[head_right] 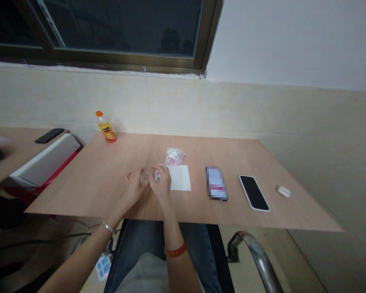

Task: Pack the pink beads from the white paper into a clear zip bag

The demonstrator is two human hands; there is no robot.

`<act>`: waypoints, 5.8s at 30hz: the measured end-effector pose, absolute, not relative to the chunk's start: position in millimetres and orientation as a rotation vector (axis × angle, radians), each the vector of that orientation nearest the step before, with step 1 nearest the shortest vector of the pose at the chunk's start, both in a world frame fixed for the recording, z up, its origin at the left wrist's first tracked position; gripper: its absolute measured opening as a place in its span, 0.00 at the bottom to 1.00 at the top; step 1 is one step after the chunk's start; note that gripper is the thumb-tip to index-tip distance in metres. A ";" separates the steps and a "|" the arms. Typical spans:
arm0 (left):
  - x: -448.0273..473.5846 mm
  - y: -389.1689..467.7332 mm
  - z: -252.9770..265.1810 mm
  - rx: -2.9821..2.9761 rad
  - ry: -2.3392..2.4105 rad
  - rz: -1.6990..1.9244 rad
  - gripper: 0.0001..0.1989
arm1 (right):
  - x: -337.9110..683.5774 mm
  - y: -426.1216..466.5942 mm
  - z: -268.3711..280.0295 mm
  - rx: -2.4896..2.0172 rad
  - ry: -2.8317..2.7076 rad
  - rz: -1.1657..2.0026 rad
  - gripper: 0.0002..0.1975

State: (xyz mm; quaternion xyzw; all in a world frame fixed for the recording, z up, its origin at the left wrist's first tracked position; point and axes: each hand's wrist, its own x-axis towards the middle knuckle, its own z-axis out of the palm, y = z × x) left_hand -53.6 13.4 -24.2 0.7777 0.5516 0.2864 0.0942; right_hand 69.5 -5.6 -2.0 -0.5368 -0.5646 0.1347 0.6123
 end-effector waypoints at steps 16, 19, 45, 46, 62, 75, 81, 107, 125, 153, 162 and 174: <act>-55.1 17.1 -29.4 2.313 1.608 0.911 0.19 | 85.3 24.4 -99.2 -1.691 -1.147 0.340 0.19; -57.0 18.3 -31.3 2.277 1.564 0.955 0.19 | 86.6 25.6 -95.1 -1.805 -1.254 0.349 0.22; -48.3 14.4 -34.9 2.312 1.428 0.854 0.20 | 92.5 24.1 -83.7 -1.670 -1.051 0.400 0.09; -47.4 13.1 -34.7 2.312 1.428 0.844 0.20 | 90.3 21.2 -79.4 -1.621 -0.987 0.377 0.09; -47.7 12.5 -23.3 2.260 1.477 0.844 0.20 | 66.7 -7.0 14.4 -1.275 -1.128 0.363 0.07; -50.7 14.2 -25.0 2.258 1.486 0.917 0.19 | 73.0 4.5 -8.7 -1.323 -1.271 0.345 0.08; -50.7 14.7 -26.4 2.287 1.500 0.924 0.20 | 92.3 21.3 -66.0 -1.563 -1.280 0.301 0.15; -52.3 15.8 -25.0 2.275 1.536 0.881 0.19 | 92.7 23.8 -101.8 -1.711 -1.321 0.221 0.10; -52.8 15.5 -26.4 2.266 1.475 0.894 0.20 | 77.0 3.3 -6.9 -1.193 -1.329 0.303 0.04; -50.5 15.4 -24.4 2.251 1.685 0.757 0.21 | 108.8 15.8 -44.5 -1.457 -1.307 0.467 0.10; -50.6 19.6 -27.8 2.272 1.762 0.662 0.25 | 106.0 35.8 -83.2 -1.741 -1.507 0.429 0.12; -51.3 14.7 -19.3 2.344 1.719 0.669 0.24 | 102.3 40.0 -86.2 -1.662 -1.459 0.395 0.07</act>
